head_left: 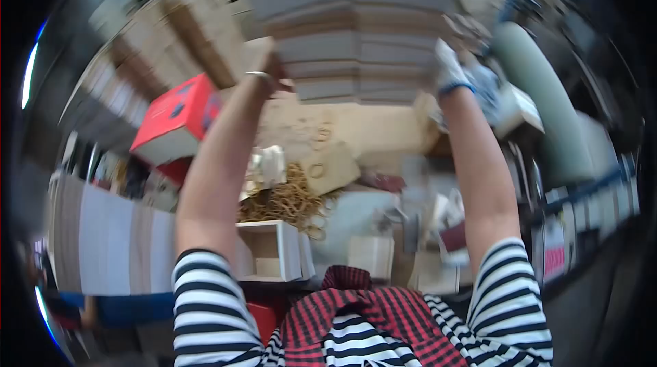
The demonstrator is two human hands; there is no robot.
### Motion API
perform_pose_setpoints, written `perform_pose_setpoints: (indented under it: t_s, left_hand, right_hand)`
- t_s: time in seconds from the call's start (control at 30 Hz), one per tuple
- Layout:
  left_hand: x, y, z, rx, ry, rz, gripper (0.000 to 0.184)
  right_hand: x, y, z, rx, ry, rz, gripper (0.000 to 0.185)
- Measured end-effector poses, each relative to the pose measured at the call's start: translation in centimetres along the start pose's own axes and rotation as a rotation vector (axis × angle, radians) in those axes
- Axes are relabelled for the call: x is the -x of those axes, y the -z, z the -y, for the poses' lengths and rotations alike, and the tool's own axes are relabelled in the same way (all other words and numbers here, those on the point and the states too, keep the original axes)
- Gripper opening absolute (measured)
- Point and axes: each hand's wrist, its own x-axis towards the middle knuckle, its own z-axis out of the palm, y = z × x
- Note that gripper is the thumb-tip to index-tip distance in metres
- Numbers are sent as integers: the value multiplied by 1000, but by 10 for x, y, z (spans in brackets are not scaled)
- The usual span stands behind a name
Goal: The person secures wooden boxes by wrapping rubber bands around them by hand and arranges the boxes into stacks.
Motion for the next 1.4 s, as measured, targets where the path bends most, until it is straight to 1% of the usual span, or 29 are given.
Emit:
perform_pose_setpoints:
  t_s: [0.03,0.07,0.1,0.13,0.2,0.27,0.3,0.33,0.4,0.43,0.53,0.57,0.67,0.7,0.8,0.83,0.9,0.93,0.97,1.0,1.03,1.1,1.13,1.17,1.2,1.23,1.3,1.37,1.4]
  left_hand:
    - [-16,11,1,-63,-31,176,82]
    - [-33,18,5,-69,-35,151,88]
    - [-56,23,7,21,17,157,82]
    - [-2,13,-1,10,-41,155,79]
    - [32,3,-8,-114,-72,354,76]
    - [78,-2,-11,-140,-124,529,68]
    - [98,-5,-14,-147,-154,604,63]
    - [114,-12,-15,-149,-184,670,59]
    - [143,-26,-3,-189,-186,750,59]
    - [160,-32,-1,-215,-207,784,58]
    - [208,-58,6,-230,-236,871,57]
    - [223,-69,13,-226,-220,899,56]
    - [267,-105,39,-221,-179,984,55]
    - [282,-120,49,-218,-159,1025,55]
    - [324,-160,93,-255,-125,1098,54]
    - [338,-176,111,-285,-126,1127,55]
    - [363,-216,162,-210,-95,1225,58]
    - [401,-220,176,-267,-112,1220,59]
    - [441,-221,194,-327,-127,1211,60]
    - [467,-226,214,-363,-91,1221,59]
    - [491,-232,235,-399,-57,1230,59]
    - [529,-253,288,-443,-23,1162,61]
    - [555,-261,318,-328,116,1208,65]
    - [575,-272,347,-200,250,1251,68]
    - [577,-283,384,-268,194,1290,64]
    - [581,-288,415,-340,143,1323,59]
    - [621,-290,443,-447,166,1299,48]
    - [620,-310,522,-277,58,1421,49]
    - [634,-311,530,-325,88,1391,50]
  right_hand:
    - [-17,-13,-66,-334,-25,292,57]
    - [-20,-22,-112,-643,-36,614,50]
    - [-26,-36,-159,-907,-44,972,45]
    - [14,-15,-180,-1132,-57,1356,40]
    - [51,-5,-228,-1063,134,1396,39]
    - [91,6,-297,-1310,297,1409,54]
    - [105,16,-309,-1312,346,1455,54]
    - [117,26,-322,-1422,317,1496,54]
    - [134,51,-348,-1641,232,1555,54]
    - [144,65,-357,-1636,253,1583,54]
    - [181,116,-358,-1443,39,1752,56]
    - [195,130,-362,-1431,48,1774,56]
    - [235,180,-378,-1962,-403,2073,59]
    - [245,202,-387,-1955,-401,2089,59]
    - [279,284,-420,-1933,-1298,2001,47]
    - [292,311,-433,-1876,-1591,1927,43]
    - [318,359,-457,-1707,-2162,1693,35]
    - [333,377,-470,-1708,-2152,1694,35]
    - [343,395,-485,-1500,-2812,1702,35]
    - [353,414,-502,-1103,-3488,1589,35]
    - [362,435,-518,-435,-4116,1287,36]
    - [377,491,-542,110,-4181,1022,37]
    - [382,553,-540,-400,-3990,1330,39]
    - [389,608,-532,-871,-3708,1563,41]
    - [395,618,-545,-333,-3951,1341,42]
    - [395,626,-563,257,-4092,1076,43]
    - [399,680,-575,684,-4123,1049,46]
    - [396,742,-579,727,-4127,949,49]
    - [395,762,-582,863,-4090,995,50]
